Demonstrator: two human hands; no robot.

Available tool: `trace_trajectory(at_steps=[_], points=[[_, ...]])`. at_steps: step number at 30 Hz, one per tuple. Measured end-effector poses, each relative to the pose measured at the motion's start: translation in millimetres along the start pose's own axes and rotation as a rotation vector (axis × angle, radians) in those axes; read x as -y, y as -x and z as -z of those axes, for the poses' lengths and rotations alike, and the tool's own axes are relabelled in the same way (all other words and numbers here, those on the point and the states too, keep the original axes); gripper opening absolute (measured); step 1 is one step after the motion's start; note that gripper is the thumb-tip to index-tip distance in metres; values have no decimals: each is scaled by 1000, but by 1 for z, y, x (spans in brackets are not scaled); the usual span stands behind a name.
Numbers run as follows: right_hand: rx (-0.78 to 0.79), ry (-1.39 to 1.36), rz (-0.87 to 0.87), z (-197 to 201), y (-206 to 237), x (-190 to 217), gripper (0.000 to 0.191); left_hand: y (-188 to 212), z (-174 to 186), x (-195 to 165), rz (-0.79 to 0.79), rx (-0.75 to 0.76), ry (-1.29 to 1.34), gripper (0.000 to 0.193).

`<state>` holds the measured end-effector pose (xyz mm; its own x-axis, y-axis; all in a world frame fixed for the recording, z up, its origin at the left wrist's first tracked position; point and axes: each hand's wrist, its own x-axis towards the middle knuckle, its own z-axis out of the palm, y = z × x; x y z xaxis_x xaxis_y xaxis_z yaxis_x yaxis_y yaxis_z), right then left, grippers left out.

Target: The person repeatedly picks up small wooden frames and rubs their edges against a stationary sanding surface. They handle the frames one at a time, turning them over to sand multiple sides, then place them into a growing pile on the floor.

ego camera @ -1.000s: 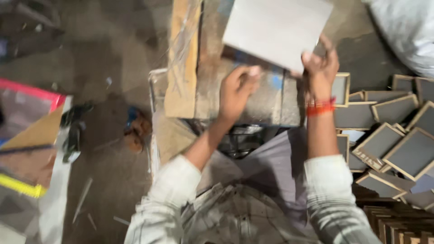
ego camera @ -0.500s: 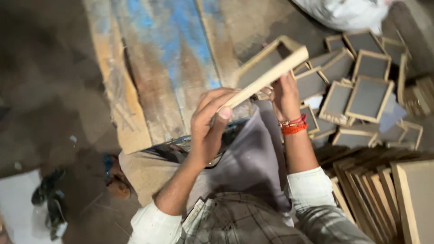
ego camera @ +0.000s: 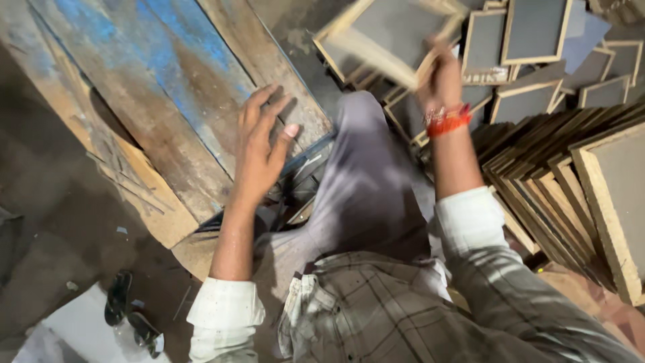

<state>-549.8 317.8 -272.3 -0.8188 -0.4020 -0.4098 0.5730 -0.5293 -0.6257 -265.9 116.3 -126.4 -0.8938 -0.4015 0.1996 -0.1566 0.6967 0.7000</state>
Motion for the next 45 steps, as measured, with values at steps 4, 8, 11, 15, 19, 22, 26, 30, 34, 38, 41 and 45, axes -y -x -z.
trace_trajectory(at_steps=[4, 8, 11, 15, 19, 22, 26, 30, 34, 38, 41, 45], points=[[-17, -117, 379, 28, -46, 6, 18, -2, -21, 19, 15, 29, -31, 46], [-142, 326, 223, 17, -74, -32, 38, -11, -34, 29, -23, 1, -173, 47], [285, 900, 358, -2, -85, -71, 29, -17, -40, 30, 28, 11, -224, 46], [646, 1721, 130, -43, -100, -96, 38, -30, -46, 32, 74, 30, -277, 45], [790, 2150, -24, -88, -121, -118, 45, -42, -44, 40, 90, 51, -334, 46], [847, 2285, -91, -103, -134, -141, 52, -47, -40, 44, 108, 55, -341, 46], [725, 2220, 100, -103, -143, -160, 51, -49, -36, 49, 107, 41, -318, 47], [293, 1785, 637, -93, -131, -132, 26, -39, -40, 50, 56, 13, -317, 48], [45, 1099, 777, -113, -61, -60, 27, -22, -44, 50, 25, -56, -286, 47], [51, 972, 1122, -137, 59, 16, 27, -16, -41, 35, 31, -263, -135, 56], [325, 909, 1355, -144, 138, 68, 26, -18, -28, 13, -120, -567, -241, 68], [477, 537, 1055, -158, 206, 89, 31, 18, -8, -24, -113, -482, -27, 73]])
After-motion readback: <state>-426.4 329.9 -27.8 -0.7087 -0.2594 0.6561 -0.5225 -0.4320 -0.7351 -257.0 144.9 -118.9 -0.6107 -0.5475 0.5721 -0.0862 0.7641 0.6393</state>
